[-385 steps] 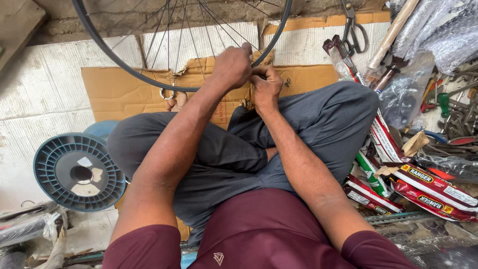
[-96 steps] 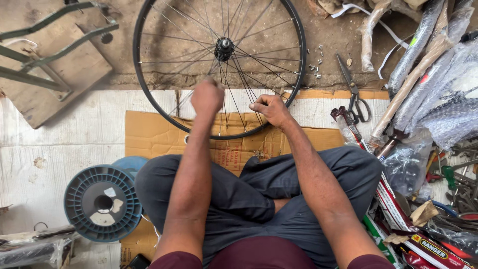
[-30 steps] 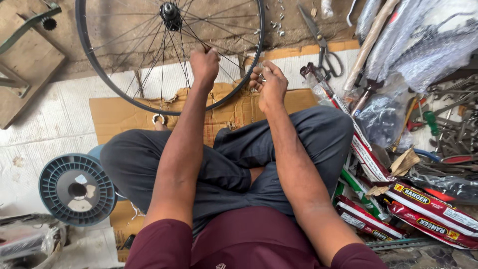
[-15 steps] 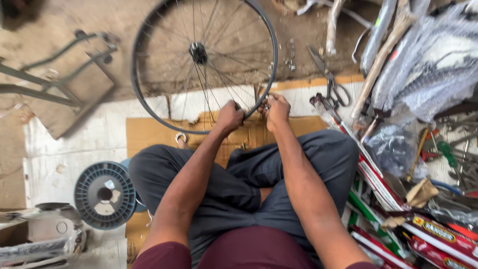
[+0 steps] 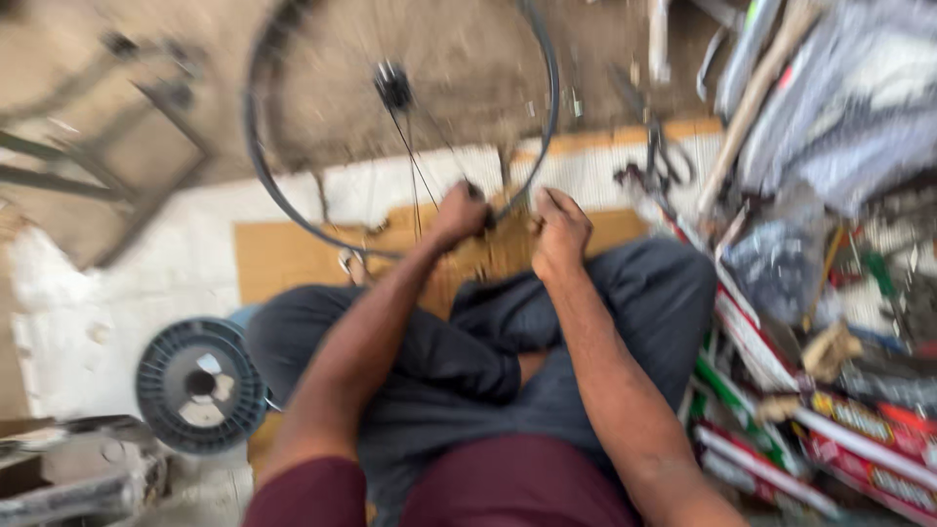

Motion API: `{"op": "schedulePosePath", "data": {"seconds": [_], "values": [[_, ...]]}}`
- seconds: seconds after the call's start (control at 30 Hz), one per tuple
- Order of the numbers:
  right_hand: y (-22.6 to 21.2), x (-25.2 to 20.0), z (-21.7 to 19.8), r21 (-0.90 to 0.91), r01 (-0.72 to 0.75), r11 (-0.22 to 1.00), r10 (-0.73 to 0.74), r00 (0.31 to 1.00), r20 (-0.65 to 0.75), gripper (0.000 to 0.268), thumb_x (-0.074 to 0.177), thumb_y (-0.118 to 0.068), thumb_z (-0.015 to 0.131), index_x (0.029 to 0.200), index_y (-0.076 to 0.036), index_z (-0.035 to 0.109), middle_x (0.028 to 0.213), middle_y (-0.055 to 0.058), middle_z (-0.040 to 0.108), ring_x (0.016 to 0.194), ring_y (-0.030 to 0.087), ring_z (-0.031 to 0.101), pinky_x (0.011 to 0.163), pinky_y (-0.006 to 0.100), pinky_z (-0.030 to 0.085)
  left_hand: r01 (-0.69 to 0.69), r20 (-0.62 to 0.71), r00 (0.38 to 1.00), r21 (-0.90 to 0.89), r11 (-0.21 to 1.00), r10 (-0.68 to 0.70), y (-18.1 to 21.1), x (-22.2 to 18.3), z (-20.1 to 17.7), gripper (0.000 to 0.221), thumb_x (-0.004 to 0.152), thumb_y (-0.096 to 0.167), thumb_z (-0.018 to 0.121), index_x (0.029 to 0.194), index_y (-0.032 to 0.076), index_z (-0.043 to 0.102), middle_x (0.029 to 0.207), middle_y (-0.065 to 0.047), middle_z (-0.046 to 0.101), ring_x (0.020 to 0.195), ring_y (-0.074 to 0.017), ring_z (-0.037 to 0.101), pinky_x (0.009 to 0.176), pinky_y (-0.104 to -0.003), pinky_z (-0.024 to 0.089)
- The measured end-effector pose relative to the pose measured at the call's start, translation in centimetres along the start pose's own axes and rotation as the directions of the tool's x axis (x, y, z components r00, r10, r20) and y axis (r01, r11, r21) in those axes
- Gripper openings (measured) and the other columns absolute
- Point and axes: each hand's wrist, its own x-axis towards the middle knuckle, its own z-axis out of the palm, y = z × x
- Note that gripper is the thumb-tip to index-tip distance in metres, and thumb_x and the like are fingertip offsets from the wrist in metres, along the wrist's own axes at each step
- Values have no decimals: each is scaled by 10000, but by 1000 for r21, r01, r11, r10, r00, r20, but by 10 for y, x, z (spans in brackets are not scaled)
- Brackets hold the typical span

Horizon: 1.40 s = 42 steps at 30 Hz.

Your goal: The person inserts and arranges metal spokes through the central hub and attaches them to the rim of a bicycle wheel while sitting on the floor.

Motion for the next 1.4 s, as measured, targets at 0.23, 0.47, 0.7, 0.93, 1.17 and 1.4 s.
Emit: {"op": "schedulePosePath", "data": {"seconds": [0.23, 0.47, 0.7, 0.93, 1.17, 1.4], "values": [[25, -50, 8, -152, -79, 985, 96, 989, 113, 182, 895, 7, 698, 1066, 53, 741, 855, 72, 724, 674, 129, 656, 604, 273, 545, -21, -90, 996, -418, 908, -18, 11, -12, 0, 193, 961, 123, 637, 1009, 2, 494, 756, -126, 647, 554, -215, 670, 411, -360, 535], [33, -38, 17, -182, 189, 965, -175, 981, 88, 136, 852, 95, 755, 925, 1, 688, 835, 17, 696, 693, 70, 604, 623, 225, 508, -26, -57, 998, -445, 895, 1, 33, -23, -16, 199, 938, 91, 645, 977, -12, 479, 777, -131, 647, 564, -203, 702, 391, -345, 560], [36, -39, 28, -279, 384, 880, -326, 916, 235, 133, 898, 107, 753, 912, 0, 675, 864, 27, 699, 783, 67, 624, 711, 233, 545, -59, -120, 993, -391, 919, 13, 30, -21, -15, 222, 919, 101, 676, 946, -16, 489, 816, -149, 645, 557, -210, 693, 383, -359, 559], [34, -36, 29, -255, 386, 887, -318, 909, 268, 148, 902, 126, 738, 940, 10, 655, 879, 49, 704, 806, 90, 655, 759, 249, 578, -34, -100, 995, -379, 925, -4, 33, -25, -18, 220, 917, 110, 669, 945, -10, 486, 819, -159, 654, 551, -217, 697, 382, -354, 558], [27, -40, 27, -325, 320, 890, -240, 934, 263, 126, 919, 92, 707, 974, 2, 639, 912, 55, 692, 822, 101, 670, 749, 258, 585, -57, -94, 995, -368, 928, 24, 33, -26, -19, 217, 941, 98, 645, 970, -17, 464, 874, -154, 607, 580, -213, 700, 373, -344, 574], [25, -36, 30, -292, 314, 903, -245, 937, 250, 192, 876, 43, 797, 956, -19, 634, 899, 34, 692, 804, 87, 657, 733, 242, 571, -72, -114, 993, -374, 925, 31, 36, -28, -22, 219, 921, 90, 654, 944, -11, 462, 871, -150, 603, 581, -213, 700, 367, -338, 581]]}}
